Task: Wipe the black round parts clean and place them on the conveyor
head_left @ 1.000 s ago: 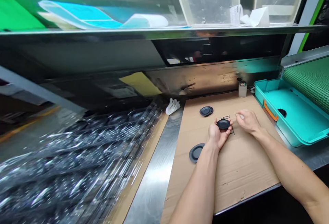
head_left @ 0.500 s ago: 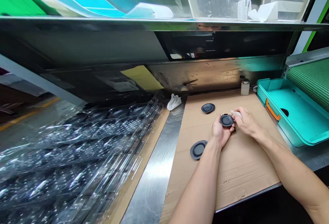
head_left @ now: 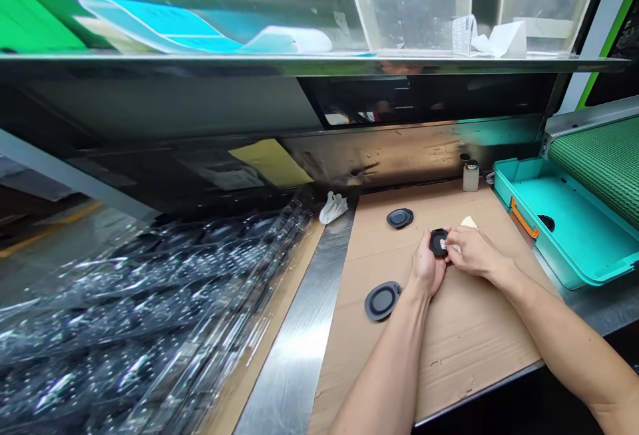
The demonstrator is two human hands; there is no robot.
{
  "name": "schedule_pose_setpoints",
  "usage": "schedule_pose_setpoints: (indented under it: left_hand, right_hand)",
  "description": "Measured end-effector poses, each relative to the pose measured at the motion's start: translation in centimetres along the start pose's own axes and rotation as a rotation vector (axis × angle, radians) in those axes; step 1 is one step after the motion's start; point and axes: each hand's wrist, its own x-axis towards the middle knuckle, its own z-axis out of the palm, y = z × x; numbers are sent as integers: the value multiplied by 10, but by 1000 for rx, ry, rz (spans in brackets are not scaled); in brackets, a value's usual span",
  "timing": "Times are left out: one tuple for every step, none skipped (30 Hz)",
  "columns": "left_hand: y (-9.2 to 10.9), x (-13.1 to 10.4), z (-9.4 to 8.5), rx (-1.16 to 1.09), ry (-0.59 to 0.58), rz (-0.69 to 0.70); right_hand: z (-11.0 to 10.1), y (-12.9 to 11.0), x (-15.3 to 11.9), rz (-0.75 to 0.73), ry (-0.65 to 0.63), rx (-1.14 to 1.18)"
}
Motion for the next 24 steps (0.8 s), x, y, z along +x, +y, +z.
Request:
schedule_pose_setpoints:
  left_hand:
    - [0,1,0,-1,-9,2]
    - [-1,1,-1,-4,-7,6]
    - [-1,2,-1,-8,4,12]
    - [-1,2,-1,-13,20,15]
    - [-1,2,-2,-15,34,12]
    - [-1,2,-2,-14,42,9]
    - [-1,2,-2,-13,39,12]
    - [-1,2,-2,-13,31,21]
    - [-2,2,-2,-18,31,35]
    - [-2,1,-1,-27,41,53]
    - [-2,1,-1,-39,61,69]
    - [-3,1,0,-52,88,80]
    - [-3,1,1,-63,115,86]
    - [-2,1,1,-75,140,89]
    - [-2,1,1,-86,153,95]
    - [-1,2,0,-98,157,103]
    - [-1,2,-1,-108,158,112]
    - [0,3,-1,-118,159,120]
    - [1,4,-2,-121,161,124]
    - [1,4,-3,-117,166,125]
    - [2,5,-4,-109,176,123]
    - [2,5,-4,-102,186,120]
    - [2,5,-5,-98,191,119]
    - [1,5,-5,-98,187,120]
  right_hand:
    - [-2,0,0,37,24,-43]
    - [-2,-1,0,48,42,-67]
    - [-3,-2,0,31,45,-70]
    - [-2,-3,1,-6,27,-55]
    - [-2,-3,1,-41,0,-32]
    - [-1,-3,1,-53,-19,-14]
    - [0,-3,1,-28,-18,-16]
    - [1,-3,1,24,2,-37]
    - [2,-4,0,81,34,-66]
    - [4,-5,0,116,63,-87]
    - [6,-7,-1,120,82,-91]
    - [8,-9,-2,91,87,-81]
    - [9,-12,-2,45,80,-62]
    - [11,-14,-2,0,67,-44]
    - [11,-15,-3,-26,53,-35]
    - [11,-16,-3,-28,43,-38]
    - [11,-16,-3,-12,39,-48]
    - [10,-15,-3,9,40,-59]
    - [10,-15,-3,18,42,-63]
    - [10,-14,-2,6,41,-58]
    - [10,-14,-2,-27,33,-43]
    - [10,-14,-2,-71,21,-27]
    - [11,-13,-2,-105,12,-16]
    - [12,-12,-1,-115,10,-15]
